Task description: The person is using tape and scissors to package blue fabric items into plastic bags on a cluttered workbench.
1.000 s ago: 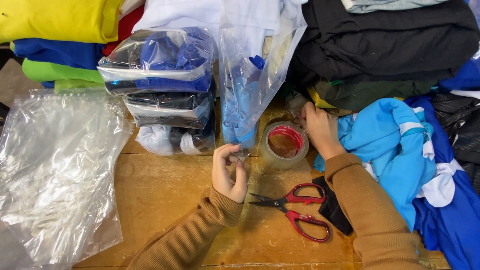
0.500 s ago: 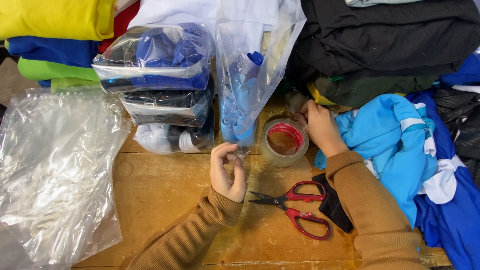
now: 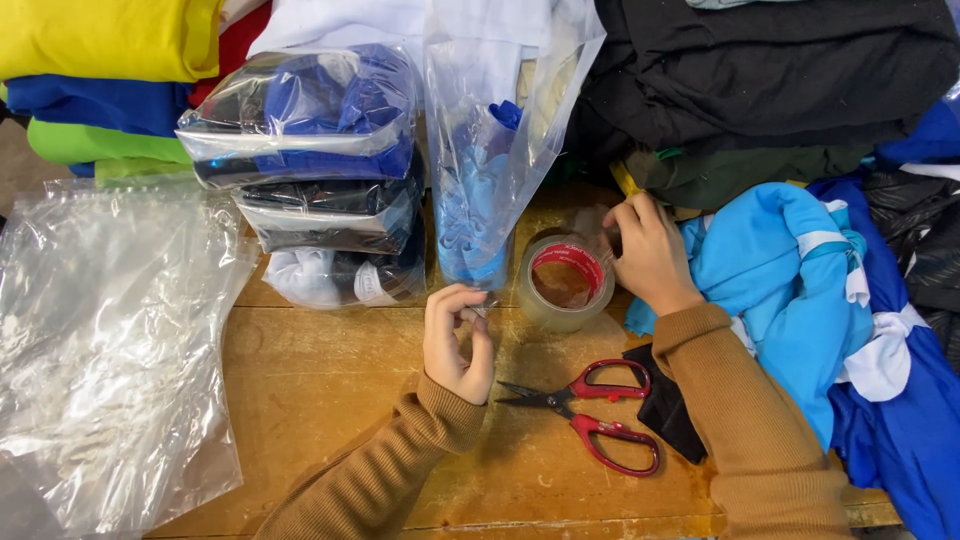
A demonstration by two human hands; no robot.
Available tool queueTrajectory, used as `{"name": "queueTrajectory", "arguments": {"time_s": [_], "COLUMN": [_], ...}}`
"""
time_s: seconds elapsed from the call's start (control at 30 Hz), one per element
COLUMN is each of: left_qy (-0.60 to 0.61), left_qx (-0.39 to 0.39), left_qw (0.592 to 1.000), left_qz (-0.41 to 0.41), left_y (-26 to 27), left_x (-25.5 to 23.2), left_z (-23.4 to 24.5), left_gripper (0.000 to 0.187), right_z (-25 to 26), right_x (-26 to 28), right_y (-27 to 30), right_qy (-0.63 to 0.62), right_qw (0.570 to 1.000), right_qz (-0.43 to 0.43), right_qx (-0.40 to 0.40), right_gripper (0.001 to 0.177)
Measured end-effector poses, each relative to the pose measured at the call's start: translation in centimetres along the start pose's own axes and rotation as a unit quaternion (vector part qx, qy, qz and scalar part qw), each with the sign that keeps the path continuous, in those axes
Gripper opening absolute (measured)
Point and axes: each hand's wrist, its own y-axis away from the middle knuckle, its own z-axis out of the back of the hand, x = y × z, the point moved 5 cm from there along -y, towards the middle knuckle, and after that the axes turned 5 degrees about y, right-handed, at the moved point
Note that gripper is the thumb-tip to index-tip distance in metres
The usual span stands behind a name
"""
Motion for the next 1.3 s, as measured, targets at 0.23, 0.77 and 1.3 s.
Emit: {"name": "queueTrajectory", "arguments": {"time_s": [0.23,0.77,1.3], "left_qy": [0.028,0.018,0.025], "left_qx": [0.003,0.021,-0.044], "left_qw": [1.000,1.000,0.998], "left_qz": [-0.005,-0.001,0.025], "left_y": [0.0,-0.1,-0.3], "left_x": [0.0,-0.1,-0.4], "left_z": [-0.1,-0.1,0.5], "left_gripper": [0.034,0.035,0.033], "right_z": [-0.6,-0.5,-1.1], "right_x": [-0.5,0.8,-0.8], "right_y": [0.5,-0.1,-0.3], "right_qy": [-0.016,-0.107,-0.169], "right_qw": [0.999,0.991,0.967], "right_qz": [-0.021,-0.011,-0.153], "right_qx": [0.041,0.077,0.112], "right_gripper": [0.032,0.011,0.029]}}
